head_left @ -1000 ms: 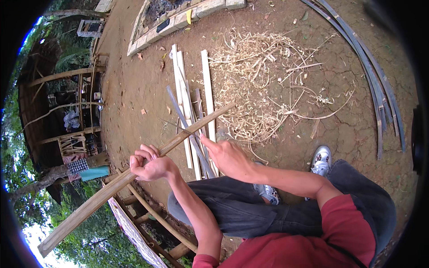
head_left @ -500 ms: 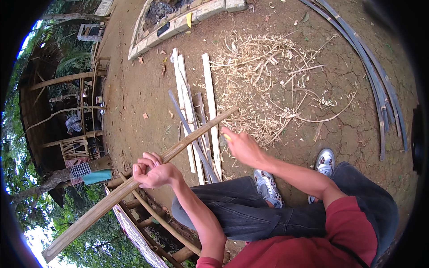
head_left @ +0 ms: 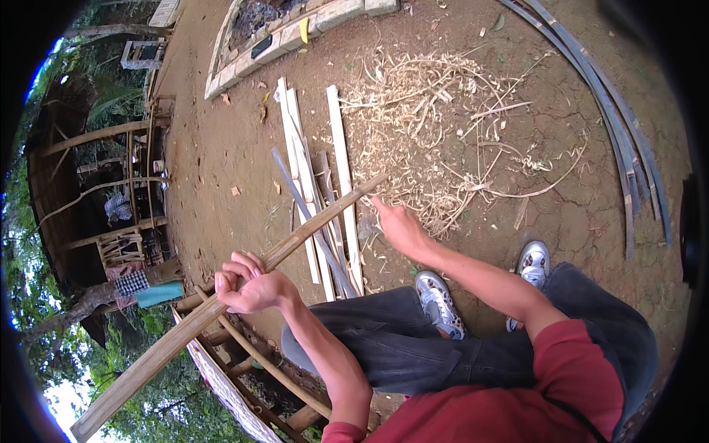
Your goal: The person uses a knife to shave thin strips of bark or outer fibers from a long bamboo pole, repeatedly pulling the blade along the length of the material.
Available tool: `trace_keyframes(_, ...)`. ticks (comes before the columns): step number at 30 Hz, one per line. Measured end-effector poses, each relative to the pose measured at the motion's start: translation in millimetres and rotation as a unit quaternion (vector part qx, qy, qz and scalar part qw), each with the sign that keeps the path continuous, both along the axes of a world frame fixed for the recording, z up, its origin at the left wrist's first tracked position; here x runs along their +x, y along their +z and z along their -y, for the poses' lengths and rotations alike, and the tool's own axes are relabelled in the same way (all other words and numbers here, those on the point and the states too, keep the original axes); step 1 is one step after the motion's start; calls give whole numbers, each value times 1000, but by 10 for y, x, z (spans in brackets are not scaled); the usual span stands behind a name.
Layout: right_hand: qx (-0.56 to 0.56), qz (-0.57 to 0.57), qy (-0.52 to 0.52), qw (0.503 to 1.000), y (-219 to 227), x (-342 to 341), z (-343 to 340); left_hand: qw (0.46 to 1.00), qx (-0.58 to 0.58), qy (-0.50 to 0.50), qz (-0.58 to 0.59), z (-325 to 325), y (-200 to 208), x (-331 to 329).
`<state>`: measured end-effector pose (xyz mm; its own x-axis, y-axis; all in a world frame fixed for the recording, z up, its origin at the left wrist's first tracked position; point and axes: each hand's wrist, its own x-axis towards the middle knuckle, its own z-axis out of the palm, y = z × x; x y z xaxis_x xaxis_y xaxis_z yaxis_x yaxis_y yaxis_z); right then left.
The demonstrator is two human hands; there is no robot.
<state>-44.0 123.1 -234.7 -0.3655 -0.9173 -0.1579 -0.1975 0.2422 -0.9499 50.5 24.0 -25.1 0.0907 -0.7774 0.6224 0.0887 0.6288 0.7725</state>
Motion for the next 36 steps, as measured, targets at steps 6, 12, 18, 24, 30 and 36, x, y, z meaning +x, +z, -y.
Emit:
trace_keyframes(6, 14, 42, -27, 999, -327, -357, 69, 989, 89, -120, -1, 74, 125, 66)
trace_keyframes(12, -15, 53, -157, 986, -62, -983, 3, 946, 127, -275, -117, 424, 315, 728)
trace_keyframes(18, -104, 108, -237, 960, 942, -1494, -341, 876, 97, -370, -293, 479, 616, 1155)
trace_keyframes(24, -225, 85, -274, 931, 1733, -1608, -687, 822, 115, -365, -423, 332, 670, 1447)
trace_keyframes(30, -260, 53, -265, 927, 1894, -1516, -822, 798, 145, -353, -467, 224, 724, 1596)
trace_keyframes(36, -251, 41, -275, 927, 2028, -1445, -880, 785, 159, -343, -491, 166, 742, 1732)
